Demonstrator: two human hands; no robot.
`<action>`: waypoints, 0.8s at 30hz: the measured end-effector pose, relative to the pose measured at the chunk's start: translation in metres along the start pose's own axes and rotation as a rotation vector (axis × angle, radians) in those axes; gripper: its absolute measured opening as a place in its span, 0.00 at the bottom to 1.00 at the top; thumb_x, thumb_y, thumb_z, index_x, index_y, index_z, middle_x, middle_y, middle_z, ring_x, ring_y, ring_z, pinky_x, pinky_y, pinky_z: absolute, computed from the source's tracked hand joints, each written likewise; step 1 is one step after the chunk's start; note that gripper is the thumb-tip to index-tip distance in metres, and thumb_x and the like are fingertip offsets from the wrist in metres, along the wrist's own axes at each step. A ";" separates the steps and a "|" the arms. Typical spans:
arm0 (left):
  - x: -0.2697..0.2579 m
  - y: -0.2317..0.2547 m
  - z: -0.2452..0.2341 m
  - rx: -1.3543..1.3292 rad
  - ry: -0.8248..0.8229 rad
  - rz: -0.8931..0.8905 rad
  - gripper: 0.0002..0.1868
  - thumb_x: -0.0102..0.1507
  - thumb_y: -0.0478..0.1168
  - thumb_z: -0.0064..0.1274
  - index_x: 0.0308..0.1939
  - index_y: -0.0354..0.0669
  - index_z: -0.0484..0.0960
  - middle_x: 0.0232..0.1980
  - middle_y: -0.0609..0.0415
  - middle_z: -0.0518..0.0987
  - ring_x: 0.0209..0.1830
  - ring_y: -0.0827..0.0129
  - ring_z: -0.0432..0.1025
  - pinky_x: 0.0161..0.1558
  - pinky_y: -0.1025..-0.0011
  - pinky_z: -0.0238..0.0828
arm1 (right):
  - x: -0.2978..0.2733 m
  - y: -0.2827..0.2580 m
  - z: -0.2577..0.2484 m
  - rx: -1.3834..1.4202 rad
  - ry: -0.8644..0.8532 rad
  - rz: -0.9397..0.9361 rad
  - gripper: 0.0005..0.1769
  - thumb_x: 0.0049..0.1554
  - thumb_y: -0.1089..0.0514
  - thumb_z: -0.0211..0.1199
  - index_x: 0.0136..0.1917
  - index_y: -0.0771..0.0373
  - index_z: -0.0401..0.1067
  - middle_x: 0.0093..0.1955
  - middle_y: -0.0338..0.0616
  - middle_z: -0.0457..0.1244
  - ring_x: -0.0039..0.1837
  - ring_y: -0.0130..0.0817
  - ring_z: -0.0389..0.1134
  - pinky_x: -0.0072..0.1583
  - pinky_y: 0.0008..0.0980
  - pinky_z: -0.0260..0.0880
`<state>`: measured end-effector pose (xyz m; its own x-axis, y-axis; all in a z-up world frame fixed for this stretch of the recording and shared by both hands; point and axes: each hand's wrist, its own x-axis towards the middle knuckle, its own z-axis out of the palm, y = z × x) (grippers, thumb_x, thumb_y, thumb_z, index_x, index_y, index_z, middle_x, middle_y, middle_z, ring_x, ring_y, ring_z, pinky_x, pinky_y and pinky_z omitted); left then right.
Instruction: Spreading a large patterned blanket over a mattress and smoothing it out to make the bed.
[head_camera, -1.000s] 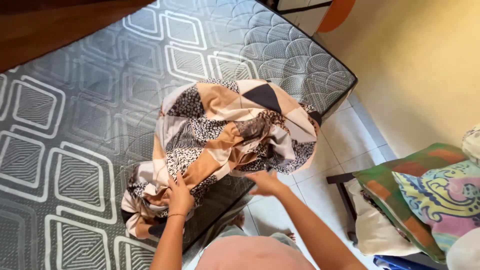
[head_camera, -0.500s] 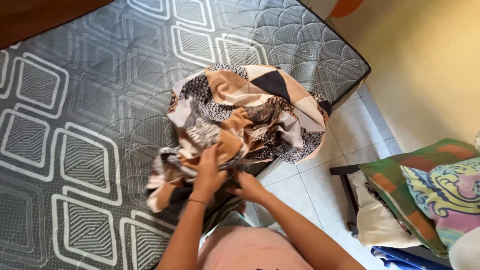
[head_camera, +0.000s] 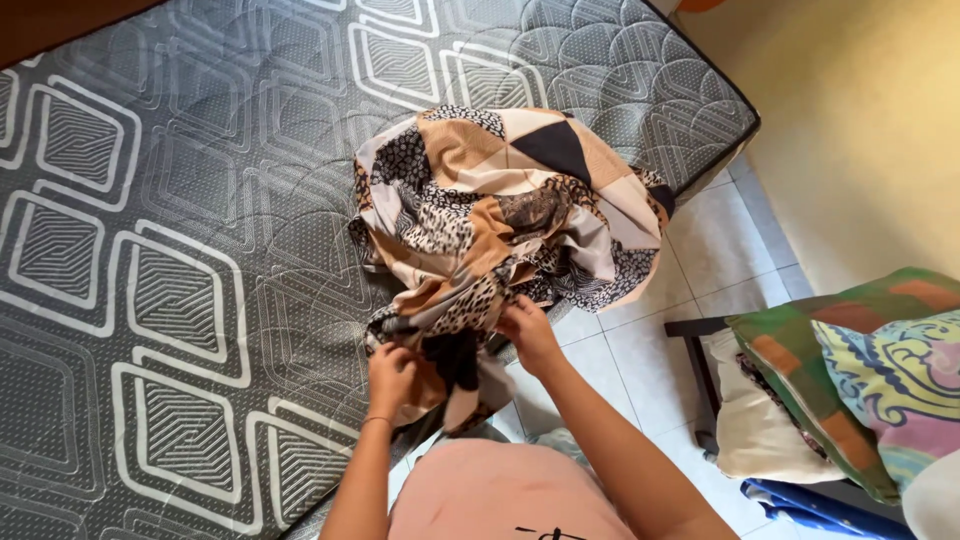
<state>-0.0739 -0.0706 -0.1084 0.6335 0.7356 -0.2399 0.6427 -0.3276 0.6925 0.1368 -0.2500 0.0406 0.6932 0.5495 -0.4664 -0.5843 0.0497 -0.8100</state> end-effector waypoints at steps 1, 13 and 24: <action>-0.002 0.004 0.005 -0.011 0.006 0.079 0.09 0.57 0.43 0.62 0.41 0.54 0.88 0.61 0.50 0.77 0.64 0.48 0.73 0.65 0.55 0.68 | 0.004 0.002 -0.006 0.016 0.033 0.019 0.09 0.60 0.60 0.60 0.55 0.61 0.72 0.50 0.49 0.70 0.52 0.43 0.73 0.58 0.40 0.73; 0.036 0.012 -0.096 -0.278 0.673 -0.037 0.04 0.65 0.35 0.54 0.43 0.48 0.78 0.40 0.51 0.79 0.44 0.54 0.76 0.48 0.62 0.72 | 0.023 0.028 -0.121 -0.280 0.395 -0.123 0.13 0.53 0.69 0.62 0.52 0.69 0.78 0.41 0.55 0.67 0.40 0.43 0.72 0.43 0.39 0.79; 0.003 0.064 -0.118 -0.252 0.515 0.235 0.04 0.62 0.29 0.51 0.36 0.37 0.81 0.36 0.36 0.78 0.42 0.37 0.74 0.48 0.52 0.70 | -0.016 0.045 -0.140 -0.217 0.437 -0.071 0.19 0.53 0.69 0.66 0.59 0.69 0.72 0.49 0.54 0.65 0.46 0.43 0.70 0.49 0.39 0.79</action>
<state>-0.0815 -0.0193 0.0149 0.4164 0.8729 0.2543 0.3499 -0.4120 0.8413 0.1587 -0.3731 -0.0379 0.8674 0.1473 -0.4753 -0.4601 -0.1264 -0.8788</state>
